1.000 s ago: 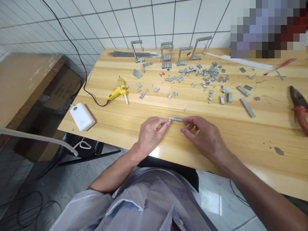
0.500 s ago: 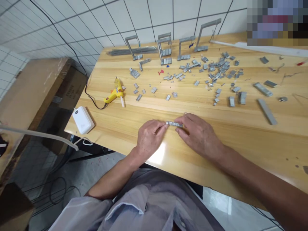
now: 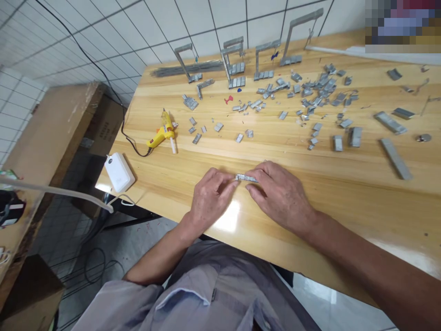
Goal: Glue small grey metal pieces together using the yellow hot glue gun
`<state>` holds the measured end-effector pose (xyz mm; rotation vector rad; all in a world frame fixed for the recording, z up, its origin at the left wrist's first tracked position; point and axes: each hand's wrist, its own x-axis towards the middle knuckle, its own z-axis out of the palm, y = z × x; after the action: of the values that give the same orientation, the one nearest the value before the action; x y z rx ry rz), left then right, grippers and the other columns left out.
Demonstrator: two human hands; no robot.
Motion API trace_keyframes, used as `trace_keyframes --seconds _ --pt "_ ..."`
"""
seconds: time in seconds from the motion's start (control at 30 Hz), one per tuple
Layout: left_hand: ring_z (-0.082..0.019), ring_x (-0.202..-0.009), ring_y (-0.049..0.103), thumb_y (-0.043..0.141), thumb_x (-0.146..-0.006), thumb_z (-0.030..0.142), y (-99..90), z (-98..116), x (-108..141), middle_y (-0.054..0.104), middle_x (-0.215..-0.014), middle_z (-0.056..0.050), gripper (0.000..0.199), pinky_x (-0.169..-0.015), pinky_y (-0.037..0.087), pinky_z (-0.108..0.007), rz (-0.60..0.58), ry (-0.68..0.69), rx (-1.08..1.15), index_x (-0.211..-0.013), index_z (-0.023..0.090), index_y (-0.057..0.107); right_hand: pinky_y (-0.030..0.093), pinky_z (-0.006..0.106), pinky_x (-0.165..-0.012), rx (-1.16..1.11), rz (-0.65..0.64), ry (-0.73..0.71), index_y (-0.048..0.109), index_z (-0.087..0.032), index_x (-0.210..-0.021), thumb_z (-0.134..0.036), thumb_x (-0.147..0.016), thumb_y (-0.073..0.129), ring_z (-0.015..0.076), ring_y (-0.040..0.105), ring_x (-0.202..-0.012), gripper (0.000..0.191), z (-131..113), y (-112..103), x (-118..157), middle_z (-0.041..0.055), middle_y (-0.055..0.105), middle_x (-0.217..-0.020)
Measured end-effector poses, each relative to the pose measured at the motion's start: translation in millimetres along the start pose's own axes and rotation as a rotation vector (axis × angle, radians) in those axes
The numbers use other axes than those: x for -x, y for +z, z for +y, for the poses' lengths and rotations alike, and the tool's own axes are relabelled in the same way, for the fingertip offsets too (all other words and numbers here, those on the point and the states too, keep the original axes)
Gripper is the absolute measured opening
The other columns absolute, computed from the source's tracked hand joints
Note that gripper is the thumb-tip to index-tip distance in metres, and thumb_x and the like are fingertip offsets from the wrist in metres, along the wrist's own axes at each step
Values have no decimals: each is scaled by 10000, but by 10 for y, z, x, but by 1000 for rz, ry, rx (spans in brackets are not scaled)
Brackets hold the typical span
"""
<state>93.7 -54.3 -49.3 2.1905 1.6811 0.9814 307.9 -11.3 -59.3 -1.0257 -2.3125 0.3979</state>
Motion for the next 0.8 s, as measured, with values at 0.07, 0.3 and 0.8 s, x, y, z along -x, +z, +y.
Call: trace_keyframes --seconds 0.07,0.3,0.8 --pt "-165 -814 676 751 -1013 201 2 -9 -2 715 -848 -22 8 -727 561 -290 -11 10 1 -1021 200 754 534 398 -875 26 11 -9 758 -175 -1124 -188 -1031 610 272 689 -982 175 5 7 -18 110 756 -1051" --pt "-152 -807 684 716 -1023 151 16 -12 -37 727 -836 -24 77 -742 557 -265 -32 41 -5 -992 175 781 386 412 -836 132 30 -43 779 -185 -1039 -212 -1021 668 281 604 -970 115 -7 38 -92 97 750 -1046" --pt "-128 -724 624 699 -1008 165 50 23 -47 665 -763 -3 116 -687 497 -249 -15 5 -24 -909 168 759 356 393 -834 119 20 -52 765 -196 -997 -176 -1028 663 260 579 -948 109 17 79 -99 74 741 -998"
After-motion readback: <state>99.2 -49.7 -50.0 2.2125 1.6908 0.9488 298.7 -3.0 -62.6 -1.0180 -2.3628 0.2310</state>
